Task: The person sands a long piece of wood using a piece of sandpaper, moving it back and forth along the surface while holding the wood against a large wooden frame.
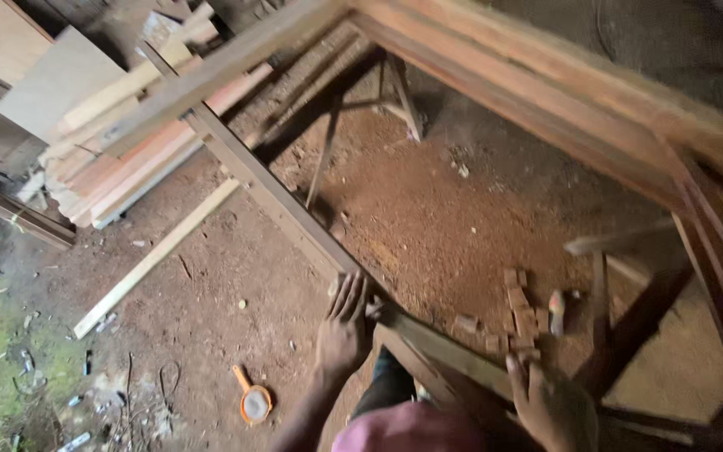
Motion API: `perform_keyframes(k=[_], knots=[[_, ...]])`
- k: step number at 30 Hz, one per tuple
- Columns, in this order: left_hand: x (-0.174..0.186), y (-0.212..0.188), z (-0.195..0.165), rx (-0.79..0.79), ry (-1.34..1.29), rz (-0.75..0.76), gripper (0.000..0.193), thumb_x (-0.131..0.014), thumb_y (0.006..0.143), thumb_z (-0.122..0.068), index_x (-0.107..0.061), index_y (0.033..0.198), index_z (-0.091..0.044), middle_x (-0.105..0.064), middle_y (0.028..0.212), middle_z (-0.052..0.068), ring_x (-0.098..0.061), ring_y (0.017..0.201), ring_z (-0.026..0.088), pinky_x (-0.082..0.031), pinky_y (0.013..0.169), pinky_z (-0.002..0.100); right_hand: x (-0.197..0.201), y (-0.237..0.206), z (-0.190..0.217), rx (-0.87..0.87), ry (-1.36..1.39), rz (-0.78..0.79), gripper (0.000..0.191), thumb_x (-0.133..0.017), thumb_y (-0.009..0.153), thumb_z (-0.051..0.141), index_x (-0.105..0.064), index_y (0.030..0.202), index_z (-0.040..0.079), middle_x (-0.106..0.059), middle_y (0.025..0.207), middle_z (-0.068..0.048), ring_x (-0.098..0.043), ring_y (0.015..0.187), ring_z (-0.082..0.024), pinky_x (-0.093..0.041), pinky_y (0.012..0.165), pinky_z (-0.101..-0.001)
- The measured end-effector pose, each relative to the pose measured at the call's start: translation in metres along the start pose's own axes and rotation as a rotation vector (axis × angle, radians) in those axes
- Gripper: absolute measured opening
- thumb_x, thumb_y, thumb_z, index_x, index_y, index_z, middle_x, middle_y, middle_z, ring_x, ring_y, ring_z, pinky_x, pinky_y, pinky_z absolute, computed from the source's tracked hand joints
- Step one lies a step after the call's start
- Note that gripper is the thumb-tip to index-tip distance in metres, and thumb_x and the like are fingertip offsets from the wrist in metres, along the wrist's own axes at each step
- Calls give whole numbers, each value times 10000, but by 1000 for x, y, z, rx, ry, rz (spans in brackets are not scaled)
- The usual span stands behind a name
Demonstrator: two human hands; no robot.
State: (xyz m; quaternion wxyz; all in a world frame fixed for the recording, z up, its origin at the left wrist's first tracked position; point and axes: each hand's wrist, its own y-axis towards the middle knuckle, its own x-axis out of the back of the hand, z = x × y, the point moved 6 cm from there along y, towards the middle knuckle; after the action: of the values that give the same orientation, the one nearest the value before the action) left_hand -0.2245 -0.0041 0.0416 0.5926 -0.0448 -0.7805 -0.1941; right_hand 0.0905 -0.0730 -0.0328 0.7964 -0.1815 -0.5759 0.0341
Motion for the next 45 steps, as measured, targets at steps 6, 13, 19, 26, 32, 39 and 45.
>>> perform_keyframes(k=[6, 13, 19, 26, 32, 39, 45], knots=[[-28, -26, -82, -425, -99, 242, 467, -577, 994, -190, -562, 1440, -53, -472, 1657, 84, -342, 1603, 227, -227, 1351, 391, 34, -4, 43, 233, 305, -151, 617, -433, 987, 400, -475, 1496, 55, -726, 946, -180, -743, 764, -263, -616, 691, -352], [-20, -12, -46, -195, -210, 223, 671, -581, 1073, -477, -410, 1550, -37, -313, 1669, 240, -243, 1586, 365, -156, 1326, 474, 43, -12, 141, 546, 421, -436, 689, -377, 1034, 504, -331, 1558, 59, -371, 1613, -264, -414, 1459, -415, -300, 1203, -542], [-44, -32, -58, -378, -72, 341, 848, -625, 934, -524, -299, 1603, -118, -260, 1665, 186, -146, 1557, 382, -65, 1257, 553, 30, -16, 198, 682, 169, -457, 794, -307, 1024, 622, -217, 1609, 92, -233, 1640, -268, -247, 1520, -395, -136, 1236, -586], [-28, -35, 38, -12, -63, 444, 1105, -661, 809, -661, -152, 1604, -86, -113, 1701, 110, -105, 1570, 269, -45, 1256, 550, -5, -7, 202, 769, -149, -455, 795, -344, 966, 614, -232, 1586, 129, -227, 1653, -183, -211, 1531, -325, -86, 1235, -588], [2, -27, 72, -122, 8, 407, 1020, -665, 860, -601, -197, 1600, -79, -133, 1692, 104, -114, 1557, 277, -46, 1230, 578, -43, -10, 110, 104, 33, 206, 911, -250, 991, 758, -126, 1745, 260, -699, 1281, -25, -656, 1161, -214, -530, 1085, -360], [-1, -37, 78, -286, -70, 176, 775, -623, 984, -493, -376, 1574, -53, -286, 1688, 137, -241, 1570, 298, -148, 1260, 566, 34, -31, 94, -248, -58, -240, 629, -337, 1054, 562, -445, 1429, 68, -525, 1410, -191, -523, 1290, -344, -385, 1189, -484], [22, -11, 101, -362, -43, 150, 596, -665, 924, -448, -572, 1465, -216, -372, 1652, 51, -289, 1565, 242, -175, 1267, 581, 8, 13, 306, 219, -112, -280, 628, -655, 922, 133, -379, 1465, -24, -299, 1539, -253, -306, 1437, -358, -213, 1155, -554]])
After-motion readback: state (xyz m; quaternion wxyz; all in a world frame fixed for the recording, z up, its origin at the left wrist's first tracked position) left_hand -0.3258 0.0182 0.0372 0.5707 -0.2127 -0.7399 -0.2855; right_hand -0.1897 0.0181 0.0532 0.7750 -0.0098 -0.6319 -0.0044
